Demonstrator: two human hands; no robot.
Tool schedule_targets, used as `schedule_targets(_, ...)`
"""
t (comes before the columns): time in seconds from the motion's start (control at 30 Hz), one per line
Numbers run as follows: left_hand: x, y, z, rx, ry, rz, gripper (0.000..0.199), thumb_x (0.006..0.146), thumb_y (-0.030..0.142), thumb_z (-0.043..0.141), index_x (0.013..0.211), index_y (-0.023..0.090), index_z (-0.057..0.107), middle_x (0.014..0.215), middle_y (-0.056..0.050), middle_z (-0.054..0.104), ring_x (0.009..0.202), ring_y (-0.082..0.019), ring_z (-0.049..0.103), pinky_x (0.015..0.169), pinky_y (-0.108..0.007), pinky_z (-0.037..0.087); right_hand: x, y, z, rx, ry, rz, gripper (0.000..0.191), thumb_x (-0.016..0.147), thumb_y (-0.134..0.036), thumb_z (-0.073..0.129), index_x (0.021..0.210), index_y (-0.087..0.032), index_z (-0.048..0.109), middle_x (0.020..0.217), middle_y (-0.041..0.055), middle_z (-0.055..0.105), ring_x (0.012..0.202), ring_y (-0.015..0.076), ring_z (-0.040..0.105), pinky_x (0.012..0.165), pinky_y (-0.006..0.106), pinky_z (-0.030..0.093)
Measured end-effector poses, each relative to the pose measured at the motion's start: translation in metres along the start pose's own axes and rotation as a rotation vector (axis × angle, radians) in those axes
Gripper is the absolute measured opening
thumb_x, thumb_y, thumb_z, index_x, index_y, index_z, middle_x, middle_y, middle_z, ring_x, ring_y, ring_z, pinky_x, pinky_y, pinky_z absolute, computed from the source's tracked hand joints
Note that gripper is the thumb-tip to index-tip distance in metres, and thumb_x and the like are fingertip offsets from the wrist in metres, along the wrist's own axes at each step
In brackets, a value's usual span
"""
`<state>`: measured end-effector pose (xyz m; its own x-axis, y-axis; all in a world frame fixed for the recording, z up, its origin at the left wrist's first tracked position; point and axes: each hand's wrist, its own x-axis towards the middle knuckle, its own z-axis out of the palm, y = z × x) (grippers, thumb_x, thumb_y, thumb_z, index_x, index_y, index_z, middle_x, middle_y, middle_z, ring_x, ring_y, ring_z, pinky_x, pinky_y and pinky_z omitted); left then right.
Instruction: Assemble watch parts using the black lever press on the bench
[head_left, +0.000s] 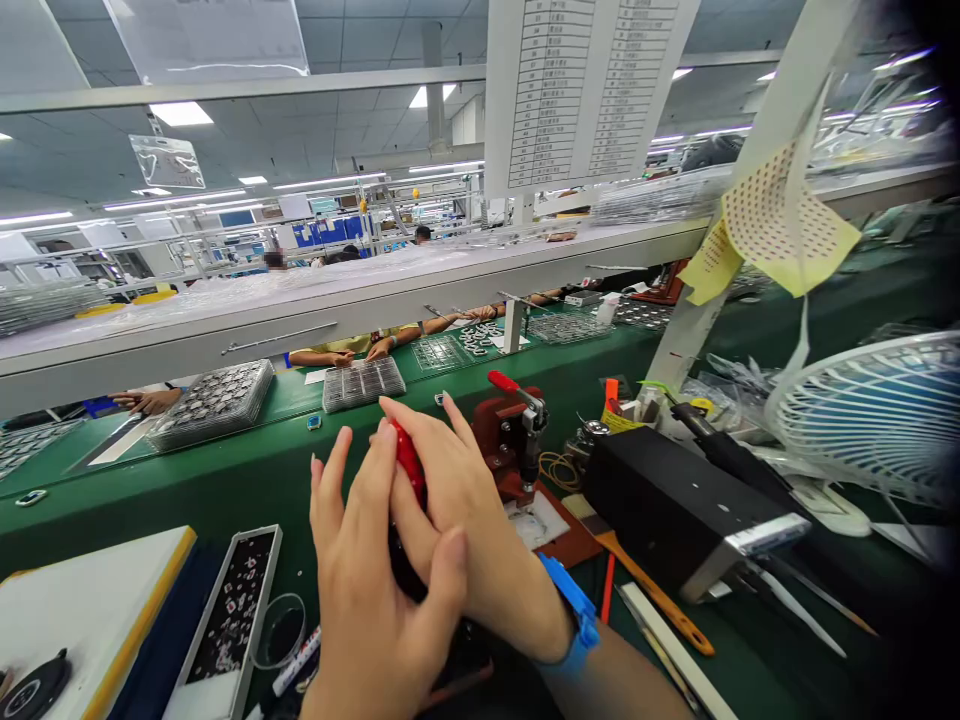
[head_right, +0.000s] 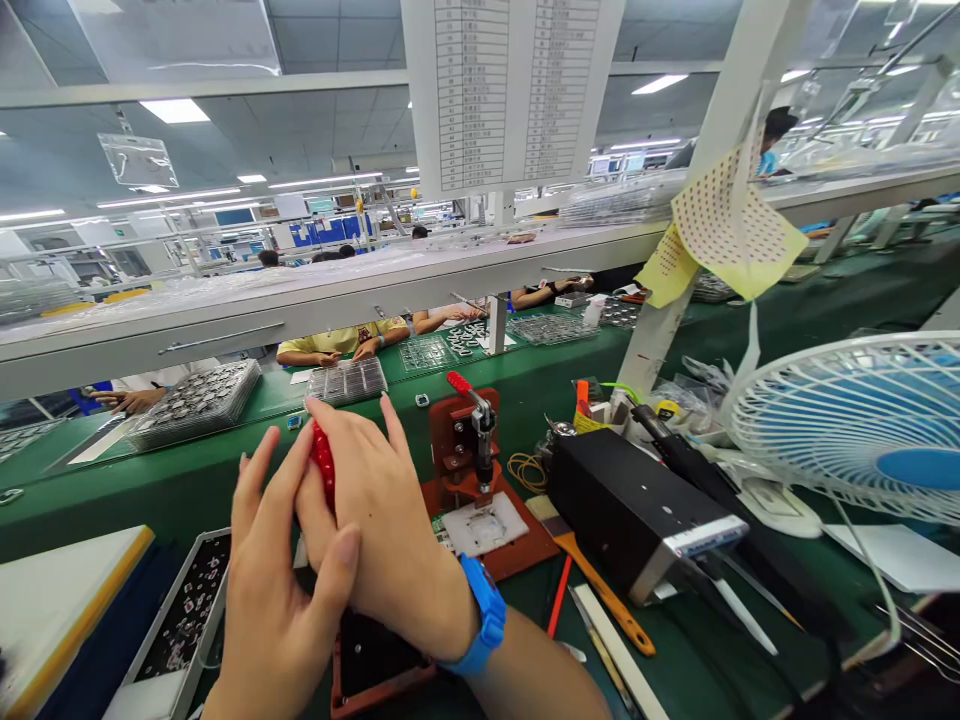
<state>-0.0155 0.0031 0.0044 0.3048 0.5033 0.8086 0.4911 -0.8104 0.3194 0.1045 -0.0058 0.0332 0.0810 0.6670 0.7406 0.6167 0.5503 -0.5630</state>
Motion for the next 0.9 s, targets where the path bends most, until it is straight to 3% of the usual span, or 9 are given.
schedule_targets(0.07,0.001,-0.005,0.003,-0.007,-0.059,-0.052,0.066,0.105,0.047,0.054,0.163,0.024,0.033,0.165,-0.011,0.045,0.161,-0.036,0.024,0.131,-0.067,0.019,0.006,0.005,-0.001,-0.056,-0.055,0.067,0.045,0.102,-0.022,0.050,0.147,-0.019,0.056,0.142,0.0079,0.067,0.135,0.0223,0.062,0.137,0.056,0.017)
schedule_targets(0.2,0.001,-0.006,0.005,0.009,-0.128,-0.103,0.068,0.105,0.053,0.054,0.163,0.026,0.031,0.167,-0.013,0.041,0.163,-0.037,0.020,0.130,-0.070,0.020,0.012,0.011,-0.004,-0.096,-0.167,0.177,0.048,0.101,-0.028,0.052,0.147,-0.017,0.058,0.124,0.0086,0.076,0.117,0.0233,0.071,0.130,0.053,0.032)
schedule_targets(0.27,0.000,-0.007,0.005,0.023,-0.140,-0.105,0.067,0.105,0.053,0.054,0.162,0.026,0.031,0.167,-0.014,0.041,0.163,-0.037,0.021,0.129,-0.071,0.022,0.014,0.015,-0.005,-0.120,-0.198,0.202,0.046,0.101,-0.029,0.052,0.145,-0.018,0.060,0.118,0.0086,0.078,0.112,0.0243,0.073,0.129,0.054,0.033)
schedule_targets(0.37,-0.001,-0.015,0.008,0.077,-0.144,-0.102,0.063,0.103,0.056,0.057,0.157,0.027,0.039,0.165,-0.013,0.044,0.162,-0.039,0.022,0.128,-0.076,0.020,0.018,0.024,-0.007,-0.112,-0.278,0.209,0.033,0.099,-0.028,0.052,0.126,-0.024,0.071,0.116,0.0054,0.078,0.114,0.0252,0.072,0.130,0.058,0.029)
schedule_targets(0.5,-0.002,-0.026,0.015,0.058,-0.189,-0.122,0.063,0.103,0.057,0.058,0.155,0.027,0.039,0.157,-0.014,0.053,0.155,-0.037,0.039,0.127,-0.076,0.023,0.023,0.034,-0.007,-0.049,-0.353,0.272,0.022,0.095,-0.025,0.056,0.105,-0.027,0.075,0.097,-0.0008,0.079,0.103,0.0233,0.074,0.127,0.057,0.034)
schedule_targets(0.63,-0.001,-0.024,0.016,0.010,-0.167,-0.121,0.067,0.102,0.056,0.059,0.157,0.025,0.036,0.158,-0.017,0.052,0.150,-0.036,0.047,0.127,-0.073,0.027,0.024,0.031,-0.007,-0.005,-0.300,0.248,0.021,0.094,-0.022,0.057,0.100,-0.027,0.076,0.099,-0.0010,0.079,0.101,0.0223,0.074,0.122,0.051,0.043)
schedule_targets(0.8,0.000,-0.010,0.007,-0.071,-0.054,-0.022,0.074,0.100,0.055,0.063,0.161,0.024,0.034,0.161,-0.017,0.047,0.150,-0.036,0.046,0.129,-0.066,0.029,0.014,0.017,-0.009,0.161,-0.119,0.173,0.041,0.095,-0.025,0.060,0.136,-0.023,0.068,0.127,0.0048,0.075,0.113,0.0227,0.072,0.107,0.041,0.056)
schedule_targets(0.9,-0.001,-0.002,0.002,-0.100,0.049,0.067,0.076,0.099,0.054,0.065,0.161,0.022,0.035,0.163,-0.018,0.044,0.152,-0.037,0.043,0.129,-0.062,0.031,0.005,0.008,-0.011,0.249,-0.020,0.064,0.045,0.097,-0.026,0.061,0.142,-0.023,0.064,0.132,0.0034,0.074,0.117,0.0203,0.071,0.106,0.037,0.057)
